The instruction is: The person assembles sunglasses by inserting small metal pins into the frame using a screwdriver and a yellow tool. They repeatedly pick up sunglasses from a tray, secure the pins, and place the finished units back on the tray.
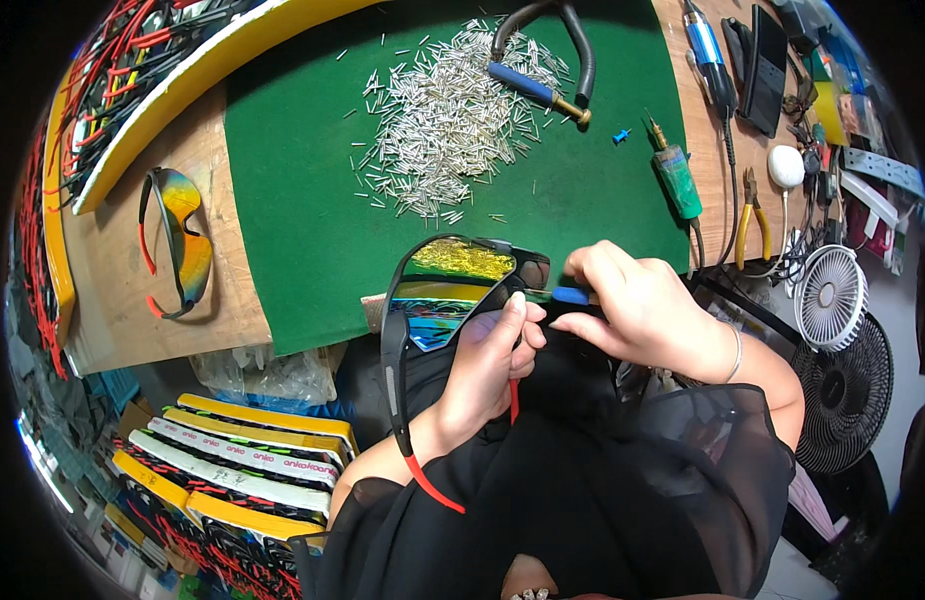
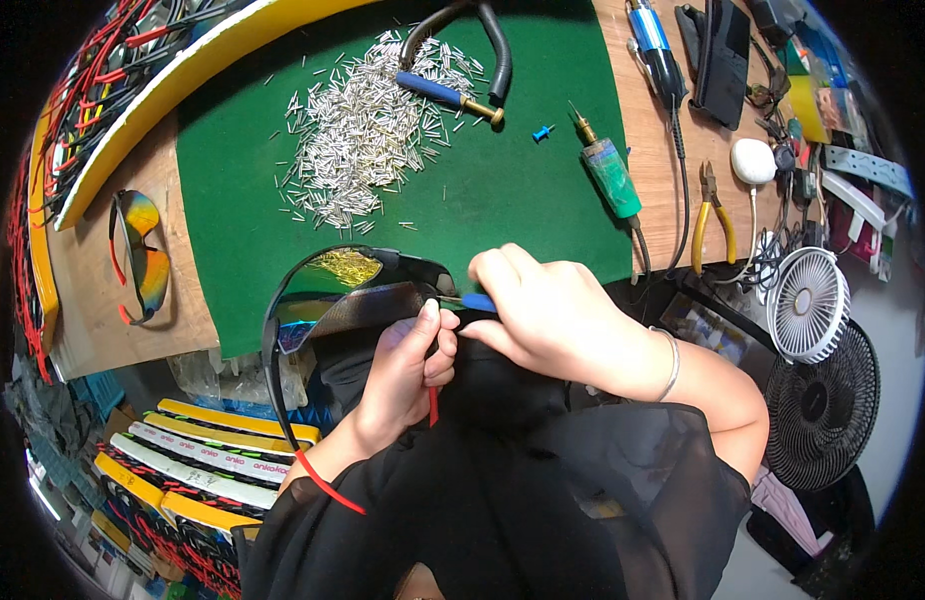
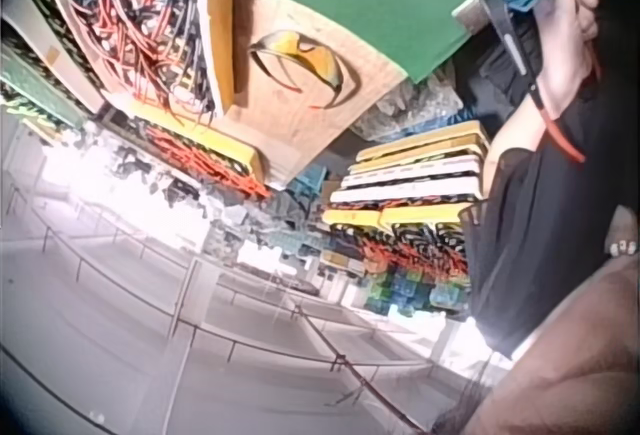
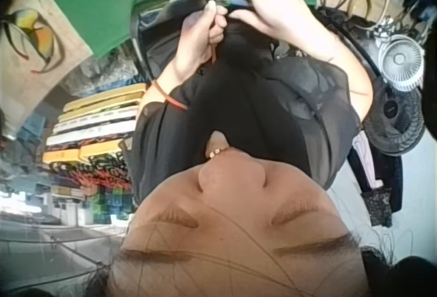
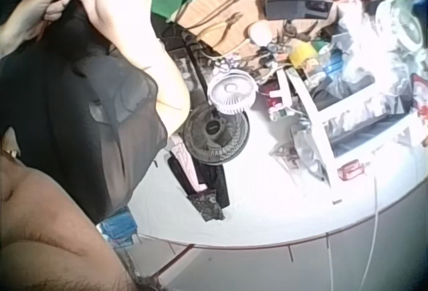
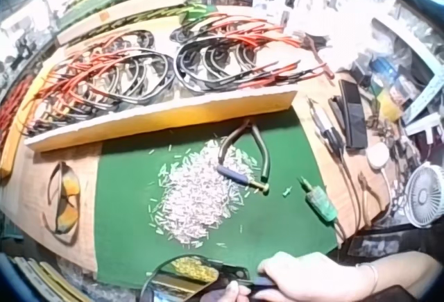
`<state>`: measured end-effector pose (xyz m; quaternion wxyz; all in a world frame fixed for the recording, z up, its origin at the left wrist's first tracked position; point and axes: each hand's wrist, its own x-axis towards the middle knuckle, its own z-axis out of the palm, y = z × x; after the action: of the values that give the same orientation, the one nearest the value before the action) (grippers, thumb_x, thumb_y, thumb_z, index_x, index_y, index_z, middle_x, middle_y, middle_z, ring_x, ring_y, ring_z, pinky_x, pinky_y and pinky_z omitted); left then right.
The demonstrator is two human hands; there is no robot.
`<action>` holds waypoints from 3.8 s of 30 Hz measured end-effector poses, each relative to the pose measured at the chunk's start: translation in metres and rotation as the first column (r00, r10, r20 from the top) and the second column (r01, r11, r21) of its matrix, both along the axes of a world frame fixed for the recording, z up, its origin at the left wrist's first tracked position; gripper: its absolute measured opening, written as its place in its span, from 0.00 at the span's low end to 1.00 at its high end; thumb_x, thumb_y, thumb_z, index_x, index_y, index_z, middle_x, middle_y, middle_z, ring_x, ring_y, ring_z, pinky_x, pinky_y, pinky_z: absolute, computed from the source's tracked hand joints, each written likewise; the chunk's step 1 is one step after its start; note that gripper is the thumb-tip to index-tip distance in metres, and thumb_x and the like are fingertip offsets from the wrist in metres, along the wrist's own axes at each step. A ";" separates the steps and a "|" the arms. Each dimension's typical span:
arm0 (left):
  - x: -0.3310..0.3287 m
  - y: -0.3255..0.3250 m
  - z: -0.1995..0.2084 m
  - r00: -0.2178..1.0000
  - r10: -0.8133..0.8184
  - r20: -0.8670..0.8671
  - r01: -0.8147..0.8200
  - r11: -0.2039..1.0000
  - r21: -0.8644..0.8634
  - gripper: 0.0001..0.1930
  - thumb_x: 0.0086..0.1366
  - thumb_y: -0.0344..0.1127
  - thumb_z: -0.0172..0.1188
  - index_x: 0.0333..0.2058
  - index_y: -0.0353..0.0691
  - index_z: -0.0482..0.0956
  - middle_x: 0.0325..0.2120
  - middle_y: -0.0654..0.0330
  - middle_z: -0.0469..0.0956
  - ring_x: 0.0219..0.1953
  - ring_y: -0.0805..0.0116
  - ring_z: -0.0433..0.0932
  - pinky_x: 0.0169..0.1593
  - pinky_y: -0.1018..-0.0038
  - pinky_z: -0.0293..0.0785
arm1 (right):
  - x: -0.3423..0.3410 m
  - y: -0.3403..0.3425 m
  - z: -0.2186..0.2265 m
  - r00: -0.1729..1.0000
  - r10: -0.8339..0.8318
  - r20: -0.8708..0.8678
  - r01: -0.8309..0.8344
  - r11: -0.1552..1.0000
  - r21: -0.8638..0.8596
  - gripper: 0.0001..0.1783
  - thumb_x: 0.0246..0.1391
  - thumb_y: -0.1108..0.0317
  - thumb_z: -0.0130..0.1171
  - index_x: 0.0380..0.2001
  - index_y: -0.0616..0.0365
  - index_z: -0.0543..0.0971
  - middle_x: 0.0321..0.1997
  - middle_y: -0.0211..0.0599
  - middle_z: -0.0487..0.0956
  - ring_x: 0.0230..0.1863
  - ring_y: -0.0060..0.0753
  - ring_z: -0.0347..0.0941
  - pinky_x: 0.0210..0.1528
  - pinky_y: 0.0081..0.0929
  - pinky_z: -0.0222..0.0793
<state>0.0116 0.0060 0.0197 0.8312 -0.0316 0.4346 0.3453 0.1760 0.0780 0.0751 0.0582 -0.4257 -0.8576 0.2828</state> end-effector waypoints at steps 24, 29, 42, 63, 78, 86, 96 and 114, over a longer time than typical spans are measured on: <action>0.000 0.002 0.002 1.000 -0.009 -0.013 0.009 1.000 -0.008 0.17 0.68 0.44 0.43 0.34 0.33 0.70 0.19 0.66 0.67 0.13 0.84 0.54 0.17 0.86 0.48 | 0.006 -0.004 0.000 0.978 0.168 0.123 -0.171 0.985 0.015 0.12 0.47 0.65 0.56 0.27 0.60 0.66 0.24 0.39 0.68 0.20 0.38 0.71 0.19 0.28 0.67; -0.001 0.002 0.003 1.000 0.001 -0.024 -0.001 1.000 -0.015 0.17 0.68 0.44 0.43 0.34 0.33 0.71 0.19 0.67 0.67 0.13 0.85 0.54 0.17 0.86 0.48 | 0.003 0.000 0.004 0.989 0.129 0.074 -0.127 0.992 -0.027 0.11 0.48 0.65 0.55 0.25 0.60 0.66 0.22 0.37 0.67 0.19 0.37 0.70 0.19 0.28 0.67; 0.000 0.003 0.003 1.000 -0.018 -0.014 0.018 1.000 -0.008 0.16 0.68 0.44 0.42 0.33 0.36 0.69 0.17 0.68 0.65 0.12 0.84 0.52 0.16 0.86 0.49 | 0.008 -0.007 -0.002 0.966 0.126 0.226 -0.121 0.992 -0.036 0.14 0.47 0.64 0.58 0.30 0.60 0.65 0.23 0.43 0.70 0.21 0.40 0.72 0.20 0.31 0.69; 0.008 -0.014 0.018 0.974 -0.113 -0.195 0.133 0.987 0.093 0.11 0.68 0.36 0.42 0.43 0.36 0.64 0.25 0.60 0.76 0.16 0.82 0.64 0.19 0.86 0.59 | 0.018 -0.036 0.001 0.997 -0.072 -0.028 0.070 0.996 -0.063 0.11 0.48 0.63 0.58 0.26 0.59 0.71 0.21 0.39 0.73 0.22 0.40 0.72 0.25 0.30 0.68; 0.003 -0.010 0.021 0.871 0.034 -0.489 0.142 0.938 0.318 0.13 0.69 0.41 0.38 0.36 0.39 0.68 0.23 0.62 0.73 0.17 0.79 0.62 0.20 0.84 0.58 | 0.018 -0.036 -0.013 0.947 -0.079 -0.313 0.074 0.997 -0.027 0.08 0.47 0.66 0.57 0.28 0.58 0.73 0.22 0.36 0.73 0.24 0.36 0.72 0.27 0.27 0.69; -0.005 -0.003 0.017 0.924 -0.020 -0.381 0.117 0.965 0.234 0.12 0.68 0.39 0.41 0.33 0.39 0.69 0.24 0.61 0.74 0.18 0.78 0.63 0.21 0.84 0.59 | 0.014 -0.030 -0.014 0.928 -0.154 -0.339 0.117 0.985 -0.125 0.09 0.47 0.66 0.58 0.28 0.59 0.71 0.21 0.38 0.71 0.21 0.40 0.71 0.23 0.31 0.67; -0.010 0.002 0.018 0.906 0.047 -0.421 0.074 0.961 0.267 0.12 0.68 0.37 0.42 0.30 0.35 0.69 0.24 0.59 0.76 0.15 0.79 0.63 0.19 0.85 0.59 | 0.011 -0.018 -0.005 0.968 -0.136 -0.211 0.095 0.977 -0.193 0.15 0.43 0.66 0.61 0.29 0.60 0.67 0.21 0.36 0.72 0.21 0.35 0.73 0.23 0.27 0.68; -0.007 0.008 0.022 0.916 0.006 -0.401 0.140 0.932 0.334 0.14 0.68 0.39 0.43 0.39 0.34 0.70 0.25 0.61 0.77 0.17 0.81 0.64 0.20 0.85 0.61 | 0.138 0.023 -0.007 0.661 -0.746 -0.081 0.599 0.460 0.655 0.13 0.45 0.64 0.59 0.26 0.62 0.70 0.29 0.43 0.68 0.35 0.45 0.64 0.41 0.36 0.59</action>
<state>0.0049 0.0142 0.0421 0.7297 0.2049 0.5242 0.3882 0.3139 0.1008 0.0677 0.2106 -0.7123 -0.6591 -0.1177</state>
